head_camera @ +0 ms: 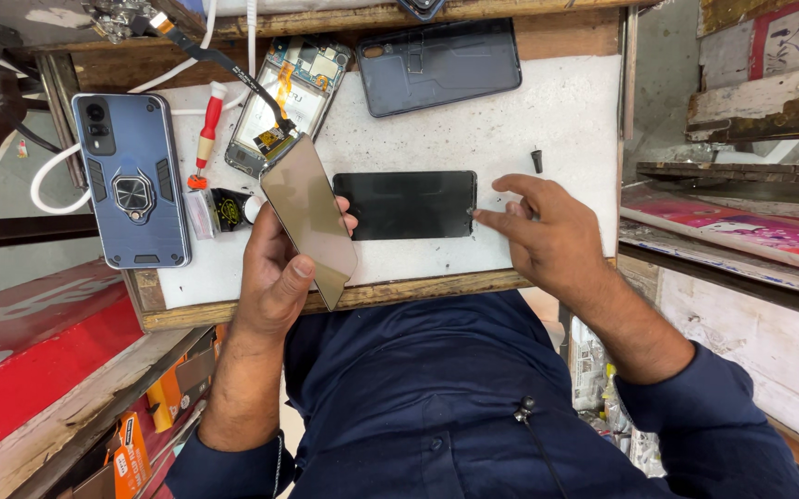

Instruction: The person wipes a smartphone screen with a cloth, then wipes a detached screen panel. They apply adhesive from a tube to the edges of the panel and press it onto the phone body. The person handles the screen and adhesive tube throughout.

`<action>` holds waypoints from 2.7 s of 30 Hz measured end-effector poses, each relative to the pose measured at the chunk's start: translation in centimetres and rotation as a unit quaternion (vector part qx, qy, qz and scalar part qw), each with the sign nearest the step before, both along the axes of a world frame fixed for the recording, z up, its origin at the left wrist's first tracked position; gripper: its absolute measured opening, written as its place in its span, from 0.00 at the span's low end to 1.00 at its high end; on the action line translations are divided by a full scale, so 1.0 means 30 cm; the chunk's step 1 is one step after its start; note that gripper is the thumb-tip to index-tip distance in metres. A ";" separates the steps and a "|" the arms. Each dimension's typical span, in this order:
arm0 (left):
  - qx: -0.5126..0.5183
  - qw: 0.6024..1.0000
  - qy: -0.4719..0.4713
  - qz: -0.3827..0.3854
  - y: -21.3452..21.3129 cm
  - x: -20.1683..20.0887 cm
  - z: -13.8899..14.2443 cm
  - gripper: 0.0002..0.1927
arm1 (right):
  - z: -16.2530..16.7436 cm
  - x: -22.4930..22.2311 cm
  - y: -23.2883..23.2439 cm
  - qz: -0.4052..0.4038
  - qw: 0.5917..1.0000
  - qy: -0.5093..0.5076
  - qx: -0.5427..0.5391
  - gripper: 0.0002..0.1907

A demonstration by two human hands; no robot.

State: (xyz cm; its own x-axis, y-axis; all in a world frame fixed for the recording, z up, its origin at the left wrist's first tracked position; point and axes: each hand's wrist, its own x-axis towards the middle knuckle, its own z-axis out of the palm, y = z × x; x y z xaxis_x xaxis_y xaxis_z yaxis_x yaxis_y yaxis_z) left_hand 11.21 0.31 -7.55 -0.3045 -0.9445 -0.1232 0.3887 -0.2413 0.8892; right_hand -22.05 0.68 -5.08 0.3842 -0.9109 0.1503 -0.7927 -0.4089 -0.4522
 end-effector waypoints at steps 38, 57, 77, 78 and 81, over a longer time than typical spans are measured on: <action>0.005 1.000 0.003 0.000 0.000 0.001 -0.003 0.47 | 0.008 0.035 -0.015 -0.034 0.997 0.063 -0.017 0.25; -0.001 1.000 -0.001 -0.003 0.001 0.002 -0.006 0.48 | 0.008 -0.003 0.011 0.012 0.999 0.035 -0.020 0.17; 0.000 1.000 -0.013 -0.001 0.000 -0.005 0.005 0.49 | -0.002 -0.017 0.012 0.065 0.997 0.005 -0.042 0.14; 0.000 1.000 -0.011 -0.001 0.000 -0.005 0.004 0.49 | -0.004 -0.018 0.013 0.049 0.998 0.000 -0.033 0.16; -0.005 1.000 -0.011 -0.004 -0.001 -0.004 0.002 0.48 | -0.008 -0.017 0.018 0.015 1.000 0.004 -0.013 0.20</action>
State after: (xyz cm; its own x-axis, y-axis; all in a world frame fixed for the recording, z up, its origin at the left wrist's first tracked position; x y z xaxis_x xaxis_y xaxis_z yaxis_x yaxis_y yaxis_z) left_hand 11.09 0.28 -7.50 -0.3095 -0.9433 -0.1203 0.3667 -0.2351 0.9001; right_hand -22.55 1.20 -5.32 0.4119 -0.8951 0.1705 -0.7841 -0.4436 -0.4341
